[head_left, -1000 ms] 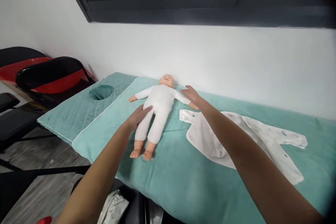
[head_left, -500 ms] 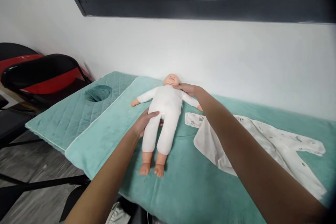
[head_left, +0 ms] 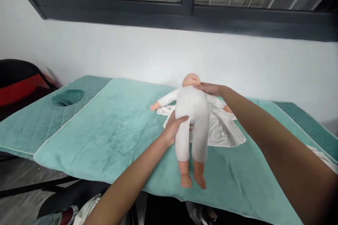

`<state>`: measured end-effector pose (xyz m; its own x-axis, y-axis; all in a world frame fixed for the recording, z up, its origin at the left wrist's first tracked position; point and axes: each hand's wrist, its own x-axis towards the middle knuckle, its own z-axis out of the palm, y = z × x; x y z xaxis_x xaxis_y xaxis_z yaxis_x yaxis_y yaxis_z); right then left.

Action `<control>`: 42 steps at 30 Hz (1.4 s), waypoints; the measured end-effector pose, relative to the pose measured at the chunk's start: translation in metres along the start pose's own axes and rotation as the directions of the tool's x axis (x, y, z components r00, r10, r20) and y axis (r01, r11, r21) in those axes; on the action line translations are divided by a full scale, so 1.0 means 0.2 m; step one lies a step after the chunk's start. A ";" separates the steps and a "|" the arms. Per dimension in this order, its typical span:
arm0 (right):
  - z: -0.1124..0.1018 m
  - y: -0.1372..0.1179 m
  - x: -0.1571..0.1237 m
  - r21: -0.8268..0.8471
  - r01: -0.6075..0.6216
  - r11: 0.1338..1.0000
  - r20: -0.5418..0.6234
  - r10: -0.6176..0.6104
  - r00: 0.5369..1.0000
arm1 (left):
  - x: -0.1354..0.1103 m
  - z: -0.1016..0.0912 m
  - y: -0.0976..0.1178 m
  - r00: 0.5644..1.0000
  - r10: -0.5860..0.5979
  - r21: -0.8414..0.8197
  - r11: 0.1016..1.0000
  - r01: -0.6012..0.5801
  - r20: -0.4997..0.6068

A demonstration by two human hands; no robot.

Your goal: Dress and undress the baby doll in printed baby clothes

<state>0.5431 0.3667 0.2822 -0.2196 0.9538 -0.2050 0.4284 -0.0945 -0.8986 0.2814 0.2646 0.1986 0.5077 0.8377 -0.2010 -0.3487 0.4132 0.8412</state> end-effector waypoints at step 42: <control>0.55 0.20 0.00 -0.811 0.011 0.585 -0.206 -0.303 0.930 | 0.54 -0.49 0.14 0.945 0.252 0.124 0.965 -0.230 -0.209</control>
<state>0.4636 0.3308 0.2026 -0.1535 0.9748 0.1617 0.9591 0.1864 -0.2132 0.2495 0.4024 0.1520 0.2274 0.9702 -0.0831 -0.3557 0.1622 0.9204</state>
